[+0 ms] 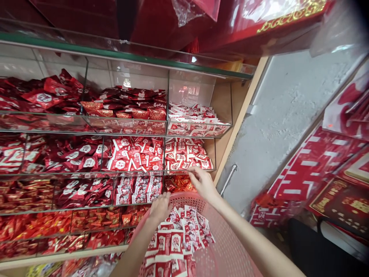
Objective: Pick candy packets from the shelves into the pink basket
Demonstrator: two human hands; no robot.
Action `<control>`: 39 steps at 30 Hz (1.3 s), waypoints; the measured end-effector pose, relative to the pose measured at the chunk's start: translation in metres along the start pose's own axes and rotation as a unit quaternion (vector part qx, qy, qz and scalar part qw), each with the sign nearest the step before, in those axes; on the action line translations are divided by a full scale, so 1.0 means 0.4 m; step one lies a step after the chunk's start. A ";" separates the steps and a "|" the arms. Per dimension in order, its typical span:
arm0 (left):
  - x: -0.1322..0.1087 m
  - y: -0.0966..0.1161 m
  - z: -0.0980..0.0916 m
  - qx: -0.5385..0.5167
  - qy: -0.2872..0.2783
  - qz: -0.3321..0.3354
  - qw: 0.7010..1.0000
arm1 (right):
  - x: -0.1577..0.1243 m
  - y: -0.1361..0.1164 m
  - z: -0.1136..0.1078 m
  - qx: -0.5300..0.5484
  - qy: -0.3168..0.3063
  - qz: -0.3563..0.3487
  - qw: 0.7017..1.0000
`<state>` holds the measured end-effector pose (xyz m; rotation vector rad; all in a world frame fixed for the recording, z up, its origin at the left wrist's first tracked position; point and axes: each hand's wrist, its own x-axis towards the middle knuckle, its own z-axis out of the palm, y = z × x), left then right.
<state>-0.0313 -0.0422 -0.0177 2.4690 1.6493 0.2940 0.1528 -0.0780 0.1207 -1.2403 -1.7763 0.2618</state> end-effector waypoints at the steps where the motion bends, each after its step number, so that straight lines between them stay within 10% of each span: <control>1: 0.000 -0.001 0.001 0.000 0.001 0.000 1.000 | 0.022 0.000 -0.005 -0.018 0.016 -0.010 1.000; 10: -0.002 -0.002 0.005 0.001 0.011 -0.002 1.000 | 0.139 -0.055 0.013 -0.208 -0.014 -0.024 0.978; 24: -0.006 0.011 -0.013 0.015 -0.003 -0.004 1.000 | 0.130 -0.019 -0.035 -0.026 0.029 -0.013 0.999; 31: -0.005 0.014 -0.013 0.011 0.000 -0.003 1.000 | 0.013 -0.110 -0.063 0.080 0.012 -0.010 0.997; 39: -0.004 0.017 -0.011 0.024 -0.005 -0.003 1.000 | -0.262 -0.092 0.116 0.308 -0.249 0.204 0.895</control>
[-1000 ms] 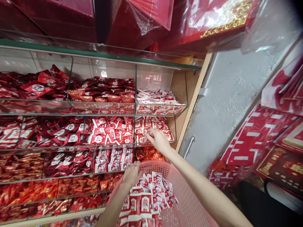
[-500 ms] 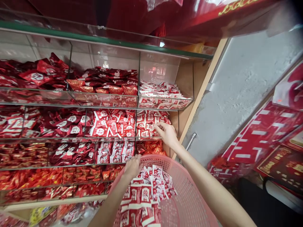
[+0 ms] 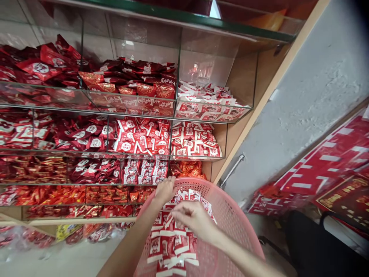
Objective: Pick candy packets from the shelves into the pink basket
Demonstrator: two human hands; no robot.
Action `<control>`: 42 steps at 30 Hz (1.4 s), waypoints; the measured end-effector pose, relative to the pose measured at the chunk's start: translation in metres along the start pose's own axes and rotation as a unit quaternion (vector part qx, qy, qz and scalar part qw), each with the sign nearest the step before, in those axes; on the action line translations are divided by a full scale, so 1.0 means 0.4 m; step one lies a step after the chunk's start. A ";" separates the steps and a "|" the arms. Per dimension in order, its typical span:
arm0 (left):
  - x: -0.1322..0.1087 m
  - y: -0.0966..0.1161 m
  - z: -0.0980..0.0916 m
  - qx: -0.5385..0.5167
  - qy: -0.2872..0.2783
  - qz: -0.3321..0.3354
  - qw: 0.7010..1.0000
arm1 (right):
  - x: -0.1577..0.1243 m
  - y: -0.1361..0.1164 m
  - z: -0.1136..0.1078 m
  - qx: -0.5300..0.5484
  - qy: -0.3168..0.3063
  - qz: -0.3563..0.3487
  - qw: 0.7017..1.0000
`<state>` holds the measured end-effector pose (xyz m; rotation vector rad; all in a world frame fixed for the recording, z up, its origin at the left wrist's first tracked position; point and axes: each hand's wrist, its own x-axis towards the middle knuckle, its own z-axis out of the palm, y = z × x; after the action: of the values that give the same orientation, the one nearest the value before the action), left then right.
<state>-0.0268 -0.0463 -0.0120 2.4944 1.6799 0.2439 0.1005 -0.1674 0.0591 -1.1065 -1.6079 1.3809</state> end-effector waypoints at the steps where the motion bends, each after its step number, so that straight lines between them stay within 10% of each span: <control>1: 0.000 -0.001 0.001 0.001 0.002 0.001 1.000 | -0.009 0.032 0.025 0.026 -0.019 0.035 0.999; 10: 0.001 -0.002 0.001 0.010 0.013 0.014 1.000 | -0.054 0.165 0.174 0.162 -0.048 0.156 0.973; 29: 0.001 0.000 -0.012 0.008 -0.006 0.012 1.000 | -0.067 0.251 0.244 0.138 -0.012 0.206 0.969; 42: -0.003 -0.006 0.003 -0.001 -0.003 -0.002 1.000 | -0.042 0.160 0.172 -0.255 -0.053 -0.023 0.965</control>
<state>-0.0291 -0.0466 -0.0138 2.4879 1.6831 0.2377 0.0526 -0.2044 -0.0148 -1.2868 -2.1259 1.0317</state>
